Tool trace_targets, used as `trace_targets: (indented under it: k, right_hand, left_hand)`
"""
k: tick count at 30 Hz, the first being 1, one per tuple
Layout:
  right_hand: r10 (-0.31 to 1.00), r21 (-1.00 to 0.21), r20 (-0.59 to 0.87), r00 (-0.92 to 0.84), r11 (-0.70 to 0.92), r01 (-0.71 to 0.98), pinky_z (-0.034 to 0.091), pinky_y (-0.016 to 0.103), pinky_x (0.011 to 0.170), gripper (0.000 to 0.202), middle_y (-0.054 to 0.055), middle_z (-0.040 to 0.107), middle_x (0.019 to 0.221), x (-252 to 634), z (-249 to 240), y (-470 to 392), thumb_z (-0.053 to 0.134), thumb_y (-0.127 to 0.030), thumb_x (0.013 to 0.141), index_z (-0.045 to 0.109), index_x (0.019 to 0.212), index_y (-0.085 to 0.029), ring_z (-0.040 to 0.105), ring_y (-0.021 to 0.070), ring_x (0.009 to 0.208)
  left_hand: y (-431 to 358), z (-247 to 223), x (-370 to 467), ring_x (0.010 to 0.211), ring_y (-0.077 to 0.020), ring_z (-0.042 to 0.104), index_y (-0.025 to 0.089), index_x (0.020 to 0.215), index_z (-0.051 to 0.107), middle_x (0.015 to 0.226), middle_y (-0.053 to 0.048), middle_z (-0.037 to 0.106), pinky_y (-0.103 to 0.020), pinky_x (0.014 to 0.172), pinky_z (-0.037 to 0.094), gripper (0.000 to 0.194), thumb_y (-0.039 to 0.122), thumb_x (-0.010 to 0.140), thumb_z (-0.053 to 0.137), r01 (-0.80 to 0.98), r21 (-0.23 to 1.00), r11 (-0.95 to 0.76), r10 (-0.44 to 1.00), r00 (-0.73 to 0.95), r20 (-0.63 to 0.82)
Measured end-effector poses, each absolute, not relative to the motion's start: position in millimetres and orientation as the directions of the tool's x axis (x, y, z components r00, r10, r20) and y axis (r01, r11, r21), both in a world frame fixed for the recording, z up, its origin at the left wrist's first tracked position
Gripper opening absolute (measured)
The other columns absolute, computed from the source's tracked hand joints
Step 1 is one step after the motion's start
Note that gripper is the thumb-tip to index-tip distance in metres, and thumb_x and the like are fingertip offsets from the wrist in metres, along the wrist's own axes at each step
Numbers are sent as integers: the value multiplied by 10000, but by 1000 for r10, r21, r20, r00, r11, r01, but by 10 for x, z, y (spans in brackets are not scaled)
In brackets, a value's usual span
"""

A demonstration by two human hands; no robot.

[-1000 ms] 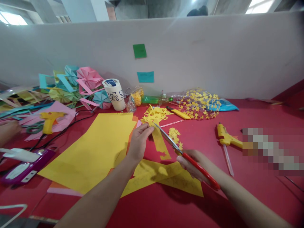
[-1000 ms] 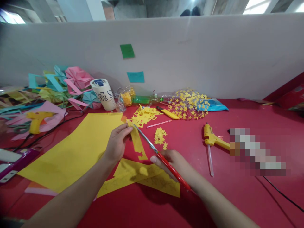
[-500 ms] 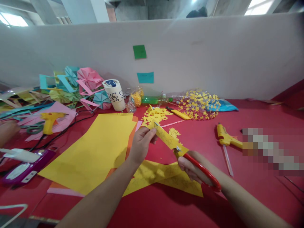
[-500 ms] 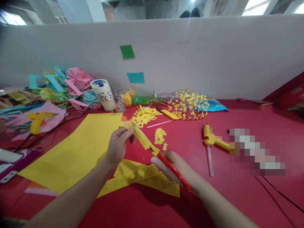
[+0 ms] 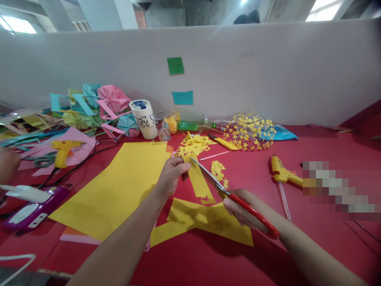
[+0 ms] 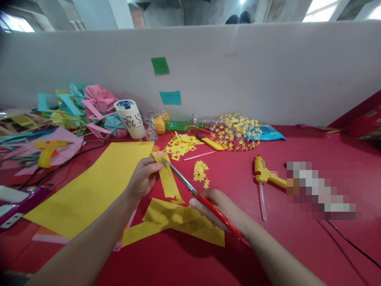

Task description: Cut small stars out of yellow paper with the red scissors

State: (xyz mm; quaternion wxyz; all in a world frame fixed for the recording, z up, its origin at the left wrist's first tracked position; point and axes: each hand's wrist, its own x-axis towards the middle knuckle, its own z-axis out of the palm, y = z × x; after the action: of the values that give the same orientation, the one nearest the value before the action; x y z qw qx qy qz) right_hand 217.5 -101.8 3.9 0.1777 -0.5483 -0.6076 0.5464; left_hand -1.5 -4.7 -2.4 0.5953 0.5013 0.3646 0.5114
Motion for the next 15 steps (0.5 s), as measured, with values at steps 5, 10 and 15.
trace_targets:
  k: [5,10,15]
  right_hand:
    - [854,-867,-385,-351,-203,456,304,167,395,626,-86,350,514,2162,85,-1022,488,-805,789,388,653,-201,358,46,422]
    - [849,-869,-408,-335,-249,427,331,176,393,612,-93,345,506,2121,111,-1030,520,-791,783,400,656,-204,348,46,409]
    - [877,-892,-374,-304,-250,376,293,173,377,603,-90,342,486,2080,72,-1068,540,-773,781,381,634,-210,341,46,391]
  left_hand:
    - [-53,0,-20,387,-60,413,150,457,558,424,33,474,-189,387,290,209,260,574,692,-262,965,21,978,206,35]
    - [-63,10,5,383,-59,416,148,473,581,422,40,469,-186,379,283,175,247,566,692,-293,956,34,981,194,25]
    - [-76,-14,39,378,-70,421,161,473,576,411,40,467,-201,383,297,196,253,615,675,-327,945,-9,979,191,75]
